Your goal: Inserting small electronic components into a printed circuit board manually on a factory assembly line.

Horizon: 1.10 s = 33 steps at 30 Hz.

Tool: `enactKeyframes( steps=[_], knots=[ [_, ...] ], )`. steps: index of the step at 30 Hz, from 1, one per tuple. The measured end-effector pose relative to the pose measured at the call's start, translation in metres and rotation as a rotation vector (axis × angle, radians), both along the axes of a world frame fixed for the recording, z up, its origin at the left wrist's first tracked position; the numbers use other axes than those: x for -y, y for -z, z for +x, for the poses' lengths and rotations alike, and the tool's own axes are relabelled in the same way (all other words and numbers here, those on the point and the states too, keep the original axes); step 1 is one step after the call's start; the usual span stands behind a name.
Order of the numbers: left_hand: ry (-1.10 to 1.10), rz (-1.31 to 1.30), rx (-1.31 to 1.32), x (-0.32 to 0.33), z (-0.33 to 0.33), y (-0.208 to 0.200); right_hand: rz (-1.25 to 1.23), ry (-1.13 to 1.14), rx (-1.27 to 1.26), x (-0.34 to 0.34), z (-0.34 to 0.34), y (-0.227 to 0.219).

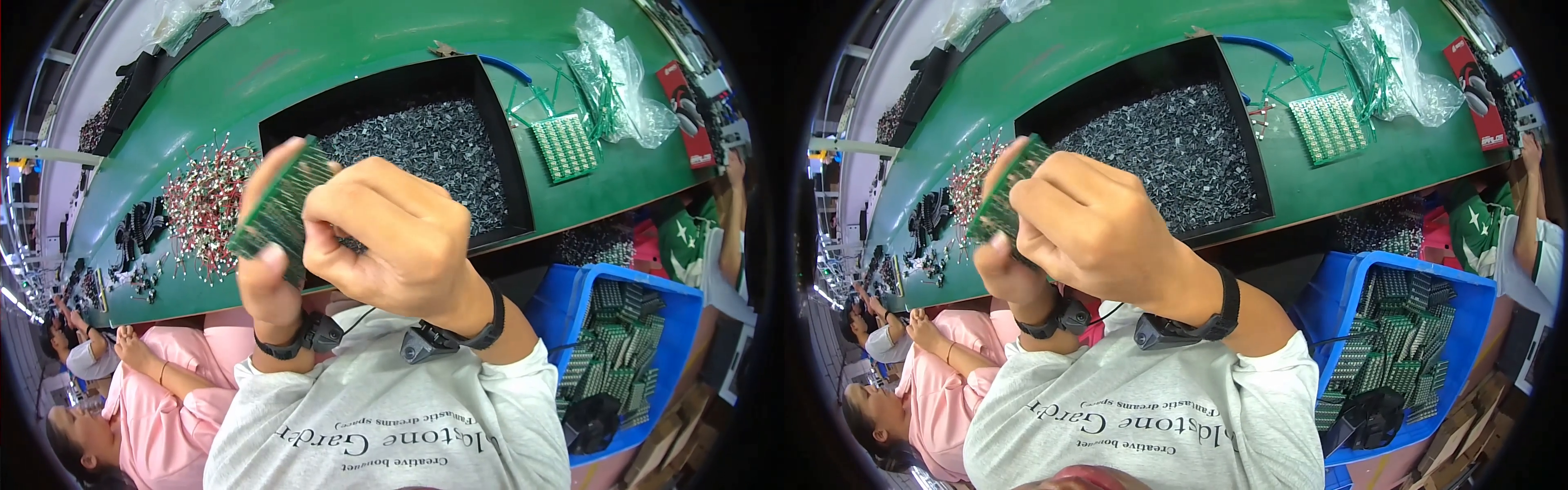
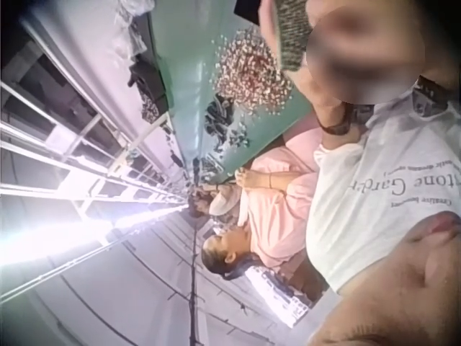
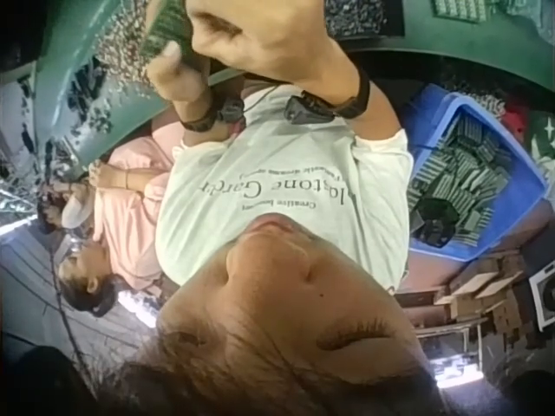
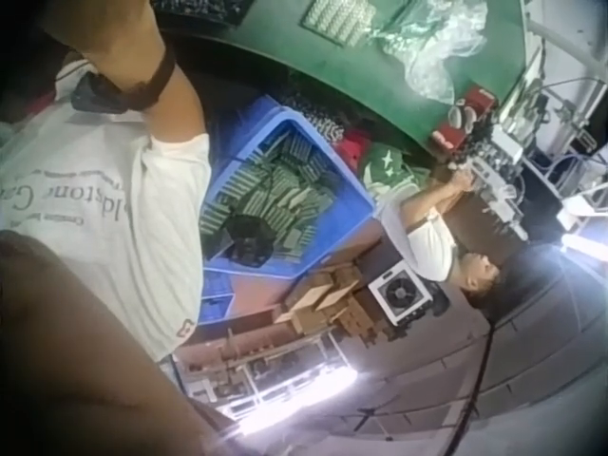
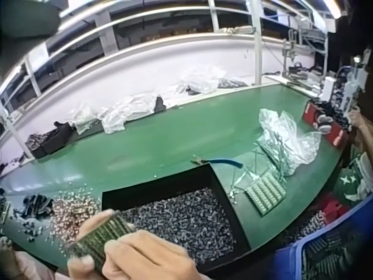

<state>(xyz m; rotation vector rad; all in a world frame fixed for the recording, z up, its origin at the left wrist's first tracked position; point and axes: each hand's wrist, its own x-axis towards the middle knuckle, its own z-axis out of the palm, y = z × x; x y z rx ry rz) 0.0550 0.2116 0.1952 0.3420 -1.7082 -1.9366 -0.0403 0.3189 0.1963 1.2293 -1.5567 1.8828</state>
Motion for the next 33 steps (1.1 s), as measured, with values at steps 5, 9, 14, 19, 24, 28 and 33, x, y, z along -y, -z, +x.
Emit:
enactKeyframes(
  steps=[5,9,14,19,24,28,33],
  knots=[
    [0.028,0.038,-0.069,0.008,0.001,0.001,0.080,0.059,0.039,-0.003,-0.001,0.007],
    [0.010,0.014,-0.053,0.007,-0.001,0.000,0.164,0.045,0.012,-0.006,-0.001,0.010],
    [-0.006,0.060,-0.063,-0.001,-0.003,-0.002,0.143,-0.004,-0.006,0.004,0.008,0.009],
    [-0.007,0.055,-0.061,-0.004,-0.003,-0.001,0.090,0.003,-0.026,0.012,0.011,0.012],
    [0.018,0.000,-0.001,-0.004,-0.001,-0.002,0.081,0.008,-0.013,0.012,0.010,0.013],
    [-0.035,-0.030,-0.024,-0.009,-0.002,-0.001,0.045,-0.003,0.011,0.011,0.009,0.010],
    [0.025,0.112,-0.056,0.006,0.000,0.000,0.039,0.035,0.024,0.001,0.005,0.008]
  ],
)
